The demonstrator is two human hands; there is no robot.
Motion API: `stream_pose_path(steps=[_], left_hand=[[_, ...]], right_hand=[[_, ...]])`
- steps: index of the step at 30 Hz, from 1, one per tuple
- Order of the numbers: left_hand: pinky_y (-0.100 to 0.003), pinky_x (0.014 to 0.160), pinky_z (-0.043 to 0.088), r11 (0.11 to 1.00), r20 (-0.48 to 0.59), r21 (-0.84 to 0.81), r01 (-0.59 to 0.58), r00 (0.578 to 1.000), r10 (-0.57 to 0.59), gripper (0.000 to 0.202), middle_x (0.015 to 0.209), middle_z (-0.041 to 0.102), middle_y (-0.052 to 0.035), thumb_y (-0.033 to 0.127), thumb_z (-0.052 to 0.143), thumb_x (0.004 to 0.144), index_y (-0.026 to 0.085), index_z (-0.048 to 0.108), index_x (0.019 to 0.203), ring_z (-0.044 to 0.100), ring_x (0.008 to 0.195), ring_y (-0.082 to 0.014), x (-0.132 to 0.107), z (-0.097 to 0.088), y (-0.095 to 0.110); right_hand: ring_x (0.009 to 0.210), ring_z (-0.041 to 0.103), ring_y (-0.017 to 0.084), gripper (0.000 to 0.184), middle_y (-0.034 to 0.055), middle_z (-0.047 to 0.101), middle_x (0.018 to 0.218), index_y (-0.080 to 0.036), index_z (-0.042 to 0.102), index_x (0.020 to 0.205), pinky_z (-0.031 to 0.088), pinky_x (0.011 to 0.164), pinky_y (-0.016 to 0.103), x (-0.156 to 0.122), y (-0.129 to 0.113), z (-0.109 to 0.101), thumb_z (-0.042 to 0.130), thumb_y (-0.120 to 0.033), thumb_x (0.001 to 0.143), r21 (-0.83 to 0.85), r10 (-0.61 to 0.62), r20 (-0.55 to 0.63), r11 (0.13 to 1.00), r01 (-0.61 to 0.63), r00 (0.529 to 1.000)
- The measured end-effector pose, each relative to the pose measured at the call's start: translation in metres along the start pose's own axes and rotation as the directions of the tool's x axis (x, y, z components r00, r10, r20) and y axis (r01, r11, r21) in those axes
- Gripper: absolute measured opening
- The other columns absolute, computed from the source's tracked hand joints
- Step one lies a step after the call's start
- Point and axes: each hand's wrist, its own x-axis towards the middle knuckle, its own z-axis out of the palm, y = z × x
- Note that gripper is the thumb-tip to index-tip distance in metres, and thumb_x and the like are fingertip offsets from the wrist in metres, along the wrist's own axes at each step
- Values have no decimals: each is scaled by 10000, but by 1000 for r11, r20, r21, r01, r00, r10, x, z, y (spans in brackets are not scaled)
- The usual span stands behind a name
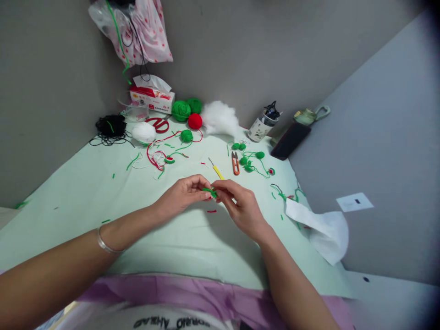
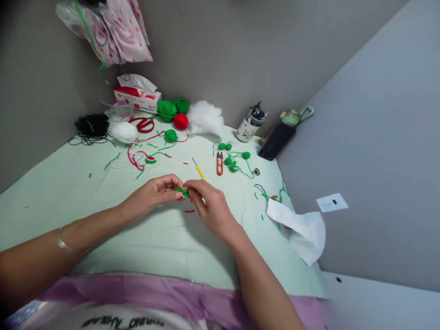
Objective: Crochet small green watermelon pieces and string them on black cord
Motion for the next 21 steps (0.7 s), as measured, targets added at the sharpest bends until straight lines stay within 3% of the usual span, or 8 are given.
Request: stream_pose_path(steps=[3, 7, 10, 13, 17, 19, 21], left_hand=[[-301, 830, 497, 998, -25, -61, 27, 999, -29, 204, 858, 651, 5, 272, 727, 795, 164, 585, 892, 654, 827, -141, 1, 2, -2], [-294, 796, 496, 997, -46, -50, 65, 997, -67, 241, 792, 617, 30, 276, 752, 757, 170, 559, 854, 659, 787, -140, 1, 3, -3], [-306, 794, 497, 997, -22, -26, 75, 997, -76, 241, 795, 635, 21, 297, 749, 751, 170, 579, 865, 663, 769, -147, 3, 2, -4], [-308, 787, 491, 997, -11, 9, 83, 996, -83, 236, 797, 664, 4, 310, 733, 764, 167, 595, 891, 664, 751, -150, 4, 0, -5], [-293, 759, 486, 995, 21, 30, 96, 995, -96, 213, 779, 679, -2, 293, 716, 781, 160, 605, 905, 667, 736, -147, 3, -2, -6], [-276, 720, 480, 993, 7, 60, 105, 994, -105, 198, 743, 677, 6, 280, 717, 780, 163, 609, 897, 662, 709, -141, 2, -2, -6], [-264, 675, 470, 989, -4, 100, 108, 994, -109, 196, 699, 666, 13, 292, 720, 785, 167, 616, 893, 650, 681, -140, 2, -3, -6]], right_hand=[[843, 648, 139, 199, 60, 692, 991, -211, 608, 1139, 496, 742, 255, -1, -2, 6, 474, -183, 996, -62, -85, 7, 994, 86, 996], [755, 636, 144, 175, 61, 679, 876, -199, 654, 1010, 484, 664, 257, -1, -3, 8, 481, -184, 991, -229, -153, 26, 961, 155, 988], [790, 646, 146, 175, 94, 684, 1003, -208, 679, 964, 498, 664, 264, -1, -7, 6, 505, -187, 977, -218, -184, -70, 962, 165, 980], [790, 660, 147, 129, 91, 695, 1006, -206, 654, 939, 514, 638, 266, -1, -12, 5, 530, -220, 973, 46, -86, -167, 994, 95, 982], [528, 579, 107, 152, -4, 651, 671, -206, 548, 893, 455, 492, 227, 0, -14, 0, 501, -308, 995, 512, 171, 15, 845, -154, 985], [457, 478, 87, 151, -53, 538, 549, -209, 539, 878, 409, 472, 214, 1, -13, -8, 533, -320, 981, 602, 198, -28, 786, -141, 980], [431, 361, 80, 149, -82, 403, 513, -221, 531, 867, 339, 443, 208, 3, -10, -19, 544, -326, 971, 634, 213, -179, 771, -53, 960]])
